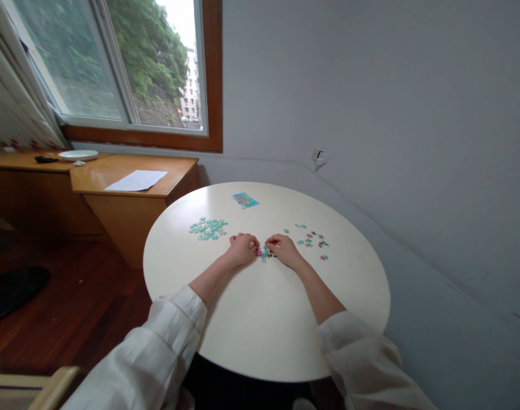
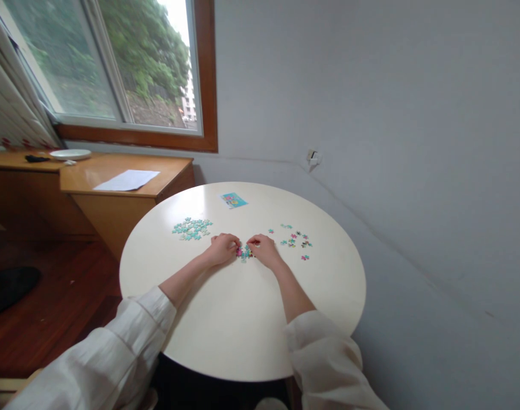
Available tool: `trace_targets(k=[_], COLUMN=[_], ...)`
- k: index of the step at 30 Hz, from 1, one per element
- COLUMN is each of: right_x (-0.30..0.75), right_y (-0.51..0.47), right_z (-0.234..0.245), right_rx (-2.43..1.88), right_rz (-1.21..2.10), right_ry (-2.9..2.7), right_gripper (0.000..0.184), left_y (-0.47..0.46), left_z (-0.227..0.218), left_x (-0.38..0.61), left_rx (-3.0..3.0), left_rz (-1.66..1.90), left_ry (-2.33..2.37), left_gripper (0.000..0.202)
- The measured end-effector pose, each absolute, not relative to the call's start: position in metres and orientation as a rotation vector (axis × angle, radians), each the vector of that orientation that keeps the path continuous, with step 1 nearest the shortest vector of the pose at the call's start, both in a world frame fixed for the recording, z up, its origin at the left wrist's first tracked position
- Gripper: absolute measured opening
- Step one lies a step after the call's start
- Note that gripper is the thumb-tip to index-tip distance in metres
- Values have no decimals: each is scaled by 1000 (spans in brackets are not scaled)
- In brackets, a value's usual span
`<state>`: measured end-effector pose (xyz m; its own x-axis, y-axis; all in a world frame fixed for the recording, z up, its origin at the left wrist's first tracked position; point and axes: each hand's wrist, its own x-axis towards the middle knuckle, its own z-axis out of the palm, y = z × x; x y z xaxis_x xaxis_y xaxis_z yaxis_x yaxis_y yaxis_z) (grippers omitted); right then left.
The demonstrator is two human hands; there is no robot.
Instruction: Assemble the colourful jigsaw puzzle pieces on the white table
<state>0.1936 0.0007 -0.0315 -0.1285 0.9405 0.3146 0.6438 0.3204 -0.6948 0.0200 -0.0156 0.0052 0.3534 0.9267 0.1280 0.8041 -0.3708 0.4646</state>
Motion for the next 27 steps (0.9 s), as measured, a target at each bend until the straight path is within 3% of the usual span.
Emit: trace_targets(k=[14, 27], right_x=[195, 201], right_y=[-1, 4], right_z=[-28, -35], right_rx=[-1373, -1440], right_rz=[679, 508], right_ry=[-1805, -1929], right_gripper=[12, 12], left_y=[-15, -17], left_z=[4, 6], left_x=[20, 19], left_rx=[2309, 2311], left_rz=[533, 533], left_ry=[1519, 1523], left_gripper=[25, 25])
